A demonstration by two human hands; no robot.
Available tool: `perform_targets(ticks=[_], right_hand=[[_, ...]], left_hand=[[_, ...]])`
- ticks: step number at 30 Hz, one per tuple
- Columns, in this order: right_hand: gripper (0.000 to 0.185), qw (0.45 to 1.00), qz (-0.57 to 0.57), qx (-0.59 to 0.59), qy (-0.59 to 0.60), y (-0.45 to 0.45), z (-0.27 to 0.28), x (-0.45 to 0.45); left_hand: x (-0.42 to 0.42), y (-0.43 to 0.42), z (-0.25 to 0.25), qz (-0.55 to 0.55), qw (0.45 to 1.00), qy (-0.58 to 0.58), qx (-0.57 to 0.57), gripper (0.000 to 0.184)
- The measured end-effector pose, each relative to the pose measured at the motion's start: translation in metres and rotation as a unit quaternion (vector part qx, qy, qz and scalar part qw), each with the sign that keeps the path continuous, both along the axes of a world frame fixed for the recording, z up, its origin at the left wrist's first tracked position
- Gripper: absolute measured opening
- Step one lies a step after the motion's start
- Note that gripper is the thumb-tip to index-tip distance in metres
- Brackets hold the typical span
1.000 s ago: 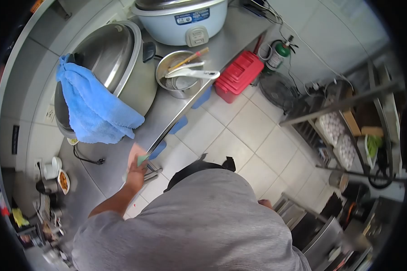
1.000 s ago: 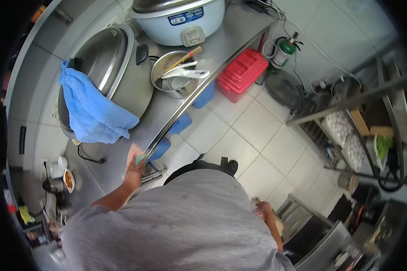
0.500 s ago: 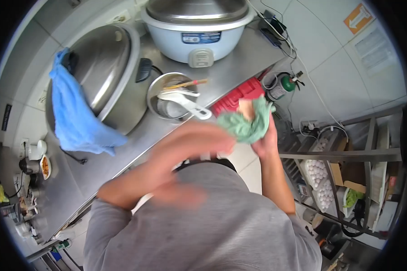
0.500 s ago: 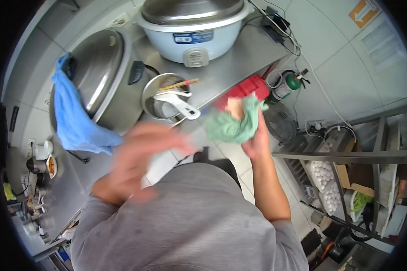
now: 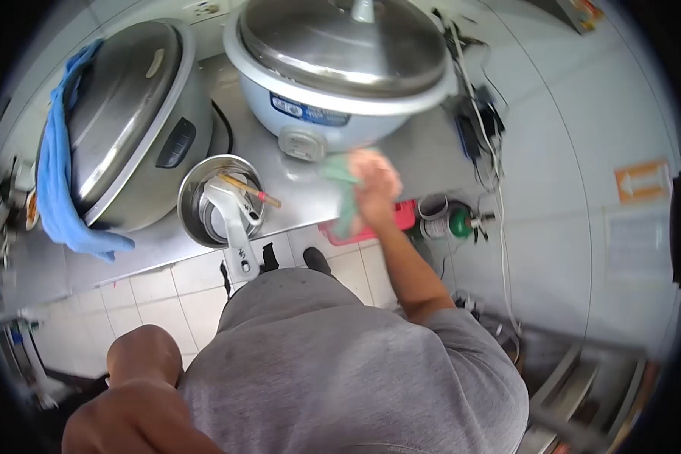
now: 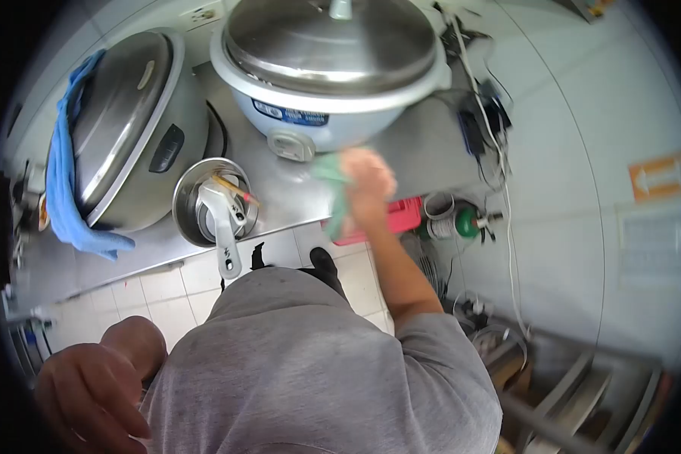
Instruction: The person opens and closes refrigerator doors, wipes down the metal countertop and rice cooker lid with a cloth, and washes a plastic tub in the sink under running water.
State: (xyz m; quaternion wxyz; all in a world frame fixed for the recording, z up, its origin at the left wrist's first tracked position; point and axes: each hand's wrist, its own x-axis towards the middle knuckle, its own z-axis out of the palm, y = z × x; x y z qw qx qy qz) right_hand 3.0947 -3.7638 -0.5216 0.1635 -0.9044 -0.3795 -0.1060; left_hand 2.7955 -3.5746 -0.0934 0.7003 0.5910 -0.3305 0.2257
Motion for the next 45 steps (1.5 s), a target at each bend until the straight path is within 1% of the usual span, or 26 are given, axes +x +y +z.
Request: perform_targets(ticks=[2, 5, 9, 11, 12, 13, 15, 17, 19, 21, 23, 24, 27, 29, 31, 33, 34, 35, 36, 37, 39, 40, 41, 42, 44, 45], right_hand=[[0.057, 0.993, -0.089, -0.01, -0.072, -0.047, -0.016, 0.078], [0.06, 0.957, -0.268, -0.094, 0.055, -0.062, -0.023, 0.19], [0.061, 0.952, -0.289, -0.069, 0.072, -0.028, -0.014, 0.257], [0.062, 0.958, -0.279, -0.047, 0.048, -0.01, -0.019, 0.235], [0.062, 0.976, -0.208, -0.047, 0.032, -0.009, -0.015, 0.208], [0.062, 0.99, -0.136, -0.045, 0.012, -0.007, -0.01, 0.18], [0.062, 0.999, 0.015, 0.038, 0.028, -0.016, -0.012, 0.12], [0.05, 0.99, 0.067, 0.075, 0.102, -0.019, 0.012, 0.066], [0.044, 0.983, 0.106, 0.081, 0.125, -0.028, 0.026, 0.053], [0.038, 0.942, 0.182, 0.209, 0.191, -0.035, 0.016, 0.054], [0.037, 0.855, 0.007, 0.383, 0.35, -0.039, 0.031, 0.069], [0.036, 0.777, -0.097, 0.474, 0.403, -0.039, 0.045, 0.082], [0.03, 0.624, 0.052, 0.696, 0.352, -0.03, 0.185, 0.113], [0.032, 0.682, 0.105, 0.651, 0.316, -0.022, 0.259, 0.132], [0.035, 0.736, 0.104, 0.616, 0.262, 0.003, 0.302, 0.156], [0.041, 0.787, 0.083, 0.582, 0.186, 0.04, 0.332, 0.173], [0.042, 0.827, 0.056, 0.529, 0.183, 0.06, 0.354, 0.167], [0.042, 0.863, 0.027, 0.471, 0.182, 0.085, 0.371, 0.158], [0.04, 0.898, 0.076, 0.422, 0.097, 0.114, 0.37, 0.163], [0.039, 0.922, 0.123, 0.368, 0.013, 0.147, 0.362, 0.172], [0.035, 0.969, 0.173, 0.089, -0.151, 0.213, 0.351, 0.184], [0.032, 0.977, 0.141, -0.024, -0.155, 0.231, 0.342, 0.17], [0.028, 0.972, 0.11, -0.138, -0.156, 0.245, 0.337, 0.158], [0.028, 0.972, 0.106, -0.139, -0.157, 0.254, 0.34, 0.157], [0.029, 0.974, 0.084, -0.205, 0.039, 0.267, 0.344, 0.148], [0.033, 0.988, 0.112, -0.107, -0.027, 0.258, 0.329, 0.136]], left_hand=[[0.028, -0.021, -0.002, 0.04, 0.999, -0.003, -0.011, 0.017], [0.061, -0.053, -0.002, 0.109, 0.993, -0.005, -0.036, 0.019], [0.086, -0.072, -0.016, 0.198, 0.979, -0.004, -0.053, 0.023], [0.094, -0.039, -0.042, 0.389, 0.908, 0.131, 0.084, 0.026], [0.106, -0.021, -0.056, 0.471, 0.848, 0.189, 0.151, 0.033], [0.148, -0.009, -0.07, 0.491, 0.851, 0.186, 0.012, 0.037], [0.179, 0.05, -0.122, 0.481, 0.811, 0.317, -0.103, 0.05], [0.204, 0.087, -0.165, 0.467, 0.754, 0.406, -0.221, 0.051], [0.223, 0.106, -0.189, 0.474, 0.752, 0.39, -0.24, 0.053], [0.236, 0.113, -0.183, 0.5, 0.736, 0.375, -0.259, 0.052], [0.245, 0.117, -0.172, 0.527, 0.718, 0.357, -0.282, 0.052], [0.245, 0.12, -0.163, 0.551, 0.727, 0.339, -0.232, 0.051], [0.251, 0.124, -0.133, 0.581, 0.735, 0.311, -0.157, 0.042], [0.274, 0.135, -0.12, 0.588, 0.779, 0.218, 0.014, 0.037], [0.313, 0.131, -0.088, 0.634, 0.694, 0.104, 0.325, 0.037], [0.365, 0.144, -0.075, 0.538, 0.696, 0.002, 0.475, 0.041], [0.383, 0.149, -0.062, 0.536, 0.699, -0.008, 0.474, 0.041], [0.398, 0.152, -0.048, 0.519, 0.708, 0.105, 0.467, 0.04], [0.411, 0.159, -0.039, 0.495, 0.707, 0.217, 0.457, 0.039], [0.423, 0.172, -0.033, 0.491, 0.71, 0.211, 0.459, 0.039], [0.442, 0.198, -0.026, 0.374, 0.422, 0.297, 0.77, 0.035], [0.44, 0.205, -0.034, 0.372, 0.425, 0.293, 0.772, 0.035], [0.433, 0.211, -0.046, 0.363, 0.535, 0.412, 0.642, 0.038], [0.429, 0.217, -0.054, 0.338, 0.622, 0.515, 0.484, 0.043], [0.426, 0.217, -0.056, 0.333, 0.646, 0.515, 0.455, 0.052], [0.423, 0.216, -0.056, 0.333, 0.664, 0.515, 0.428, 0.061]])
